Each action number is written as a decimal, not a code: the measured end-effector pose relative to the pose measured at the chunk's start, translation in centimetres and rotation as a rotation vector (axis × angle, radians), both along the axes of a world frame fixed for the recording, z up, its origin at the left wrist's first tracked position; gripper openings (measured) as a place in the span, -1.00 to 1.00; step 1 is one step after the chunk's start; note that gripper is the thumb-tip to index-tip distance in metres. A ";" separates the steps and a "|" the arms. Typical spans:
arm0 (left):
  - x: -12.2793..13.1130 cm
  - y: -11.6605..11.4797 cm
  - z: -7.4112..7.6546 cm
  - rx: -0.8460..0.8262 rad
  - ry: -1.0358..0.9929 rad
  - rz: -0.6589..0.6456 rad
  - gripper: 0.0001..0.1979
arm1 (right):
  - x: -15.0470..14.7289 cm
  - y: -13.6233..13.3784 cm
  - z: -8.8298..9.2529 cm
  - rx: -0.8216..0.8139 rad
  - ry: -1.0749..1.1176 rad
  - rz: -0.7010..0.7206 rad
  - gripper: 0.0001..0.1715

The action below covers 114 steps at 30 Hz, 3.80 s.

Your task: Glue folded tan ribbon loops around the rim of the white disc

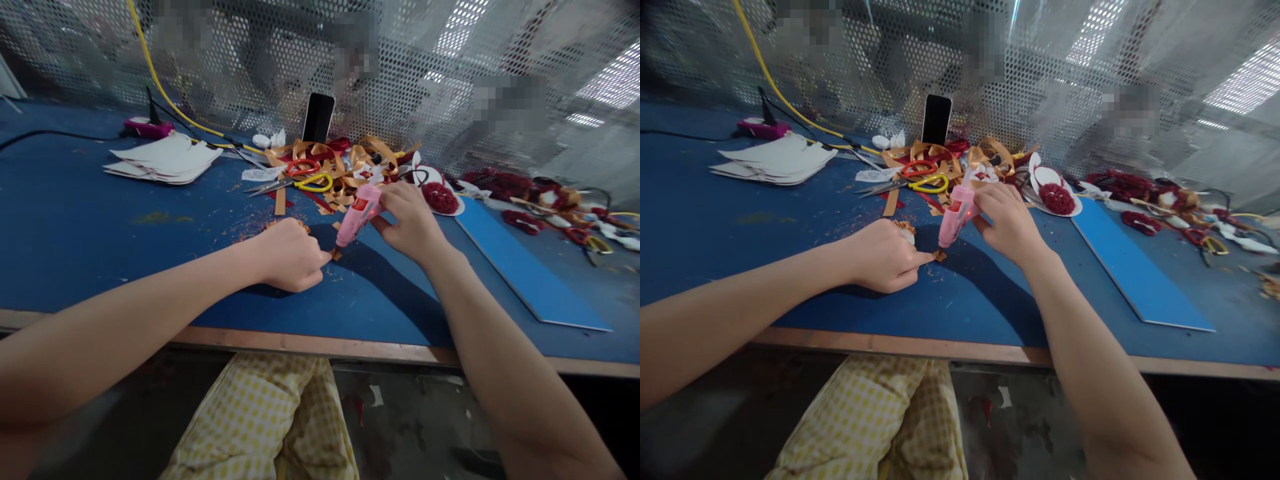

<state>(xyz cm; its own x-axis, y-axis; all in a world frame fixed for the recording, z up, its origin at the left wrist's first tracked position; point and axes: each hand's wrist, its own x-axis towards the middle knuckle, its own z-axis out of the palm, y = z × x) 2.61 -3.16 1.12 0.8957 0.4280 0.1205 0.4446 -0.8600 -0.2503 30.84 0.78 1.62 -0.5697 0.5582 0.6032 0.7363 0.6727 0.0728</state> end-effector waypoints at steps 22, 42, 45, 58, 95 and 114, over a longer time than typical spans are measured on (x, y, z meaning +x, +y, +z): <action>-0.1 -0.3 -0.2 0.006 -0.056 -0.097 -0.65 | 2.7 2.2 -2.3 -0.041 0.140 -0.446 -0.41; 0.2 -0.3 -0.5 0.043 0.000 -0.060 -0.63 | -2.4 -2.0 0.0 -0.560 -0.017 0.180 -0.70; 0.2 -0.3 -0.6 0.037 -0.035 -0.065 -0.66 | -3.1 -2.2 -0.3 -0.570 -0.028 0.201 -0.75; 0.2 -0.4 -0.4 0.028 0.000 -0.043 -0.67 | -3.3 -2.2 -0.7 -0.473 -0.019 0.228 -0.90; 1.3 0.2 2.4 -1.614 -1.233 0.600 -0.82 | -4.1 -3.4 0.2 0.444 0.028 0.208 -0.83; 1.2 0.5 1.5 -1.432 -1.258 0.574 -0.76 | -4.1 -2.7 -0.5 0.265 0.179 0.190 -0.83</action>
